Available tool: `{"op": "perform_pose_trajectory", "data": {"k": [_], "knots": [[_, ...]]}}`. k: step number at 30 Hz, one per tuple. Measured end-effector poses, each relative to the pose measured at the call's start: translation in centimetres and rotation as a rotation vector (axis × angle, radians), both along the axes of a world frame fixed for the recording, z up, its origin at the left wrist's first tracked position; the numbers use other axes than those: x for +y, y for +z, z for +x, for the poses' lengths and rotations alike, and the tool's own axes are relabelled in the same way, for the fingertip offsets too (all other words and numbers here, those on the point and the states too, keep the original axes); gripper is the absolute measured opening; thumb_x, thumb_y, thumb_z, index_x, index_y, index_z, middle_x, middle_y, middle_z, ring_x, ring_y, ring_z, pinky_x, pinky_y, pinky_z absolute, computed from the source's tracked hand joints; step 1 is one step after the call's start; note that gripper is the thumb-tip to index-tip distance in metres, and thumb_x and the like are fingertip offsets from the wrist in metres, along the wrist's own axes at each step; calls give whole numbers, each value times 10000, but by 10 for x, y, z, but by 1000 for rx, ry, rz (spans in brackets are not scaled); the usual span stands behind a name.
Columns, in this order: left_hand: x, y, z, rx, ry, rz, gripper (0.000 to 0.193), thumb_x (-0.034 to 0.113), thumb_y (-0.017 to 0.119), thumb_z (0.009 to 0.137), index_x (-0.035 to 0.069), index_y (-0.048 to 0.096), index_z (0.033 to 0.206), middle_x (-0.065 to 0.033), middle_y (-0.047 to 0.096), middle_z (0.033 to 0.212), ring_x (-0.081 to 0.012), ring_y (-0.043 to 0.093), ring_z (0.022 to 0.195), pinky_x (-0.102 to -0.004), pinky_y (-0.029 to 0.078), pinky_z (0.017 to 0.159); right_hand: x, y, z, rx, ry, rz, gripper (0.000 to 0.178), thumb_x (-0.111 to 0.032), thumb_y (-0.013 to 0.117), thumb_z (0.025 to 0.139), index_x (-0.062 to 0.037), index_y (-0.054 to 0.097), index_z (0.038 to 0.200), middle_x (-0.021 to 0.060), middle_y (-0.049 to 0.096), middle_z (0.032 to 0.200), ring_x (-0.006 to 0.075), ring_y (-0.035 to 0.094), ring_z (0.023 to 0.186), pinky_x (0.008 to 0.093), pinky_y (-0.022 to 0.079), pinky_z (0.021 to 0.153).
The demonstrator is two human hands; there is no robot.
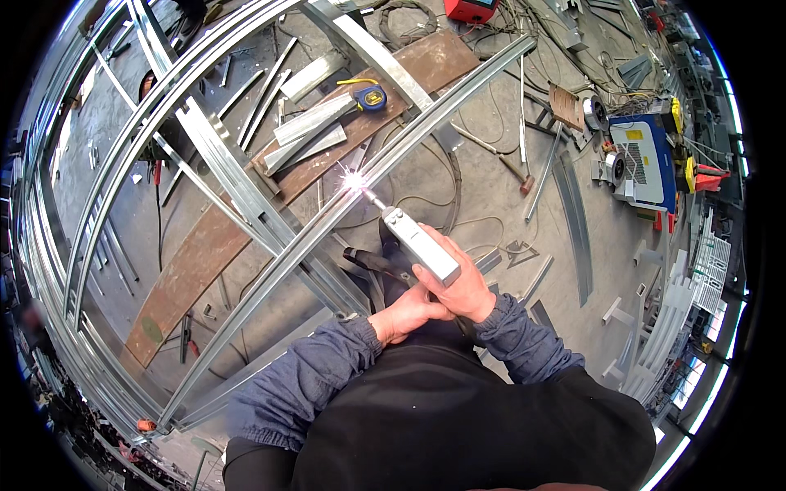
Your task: The person positions and welds metal frame components in a workshop. They repeatedly align metal bars, then use a handheld welding tool to join the pieces, creating visible sparks and weld beads along the seams.
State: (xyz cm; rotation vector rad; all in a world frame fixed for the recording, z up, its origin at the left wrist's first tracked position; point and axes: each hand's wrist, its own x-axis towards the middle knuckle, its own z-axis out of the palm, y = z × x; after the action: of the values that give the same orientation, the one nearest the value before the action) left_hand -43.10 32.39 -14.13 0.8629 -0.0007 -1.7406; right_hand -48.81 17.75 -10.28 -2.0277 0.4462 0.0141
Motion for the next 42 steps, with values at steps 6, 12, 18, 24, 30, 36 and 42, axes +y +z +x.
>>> {"op": "perform_pose_trajectory", "data": {"k": [6,12,18,24,30,36,42], "knots": [[0,1,0,-13,5,1,651,22,739,851,-11,534,1468,-111,627,1369,-220,606,1257,-342,481,1081,-1,7,2,91,-11,52,695,-207,754,954,-14,479,1563,210,621,1442,342,643,1304,393,506,1088],[0,1,2,-1,-4,-7,662,29,742,852,-15,524,1476,-113,624,1374,-220,595,1278,-344,474,1091,-1,8,3,81,-13,52,694,-215,758,953,-15,485,1559,208,625,1439,342,644,1305,392,506,1087],[-1,5,5,1,-14,-14,665,35,742,859,-12,519,1483,-111,612,1392,-221,595,1280,-342,480,1086,-2,9,4,95,-10,49,695,-224,762,952,-18,489,1557,203,627,1442,337,645,1305,392,507,1087],[-1,6,5,4,-11,-10,663,25,743,859,-12,515,1481,-117,615,1385,-218,603,1271,-343,489,1079,-2,8,3,81,1,24,700,-225,764,950,-21,486,1559,202,629,1438,345,646,1298,399,509,1084],[1,2,-2,6,28,-28,606,22,743,868,-12,546,1440,-98,655,1287,-202,622,1218,-341,496,1061,-1,11,1,46,13,9,704,-199,763,948,-13,477,1563,209,621,1440,371,641,1280,407,513,1079],[-8,15,-4,20,53,-171,701,30,743,906,13,442,1538,-102,568,1432,-191,556,1324,-343,468,1108,-12,39,-6,-35,-131,156,729,-220,754,994,42,425,1590,194,619,1483,234,618,1328,339,479,1098],[-22,35,-11,-373,-19,-299,719,211,761,990,4,377,1562,-98,608,1374,-173,574,1262,-364,462,1106,-23,66,36,-100,-379,190,583,-285,729,1044,37,517,1482,112,705,1242,161,659,1073,326,543,926]]}}
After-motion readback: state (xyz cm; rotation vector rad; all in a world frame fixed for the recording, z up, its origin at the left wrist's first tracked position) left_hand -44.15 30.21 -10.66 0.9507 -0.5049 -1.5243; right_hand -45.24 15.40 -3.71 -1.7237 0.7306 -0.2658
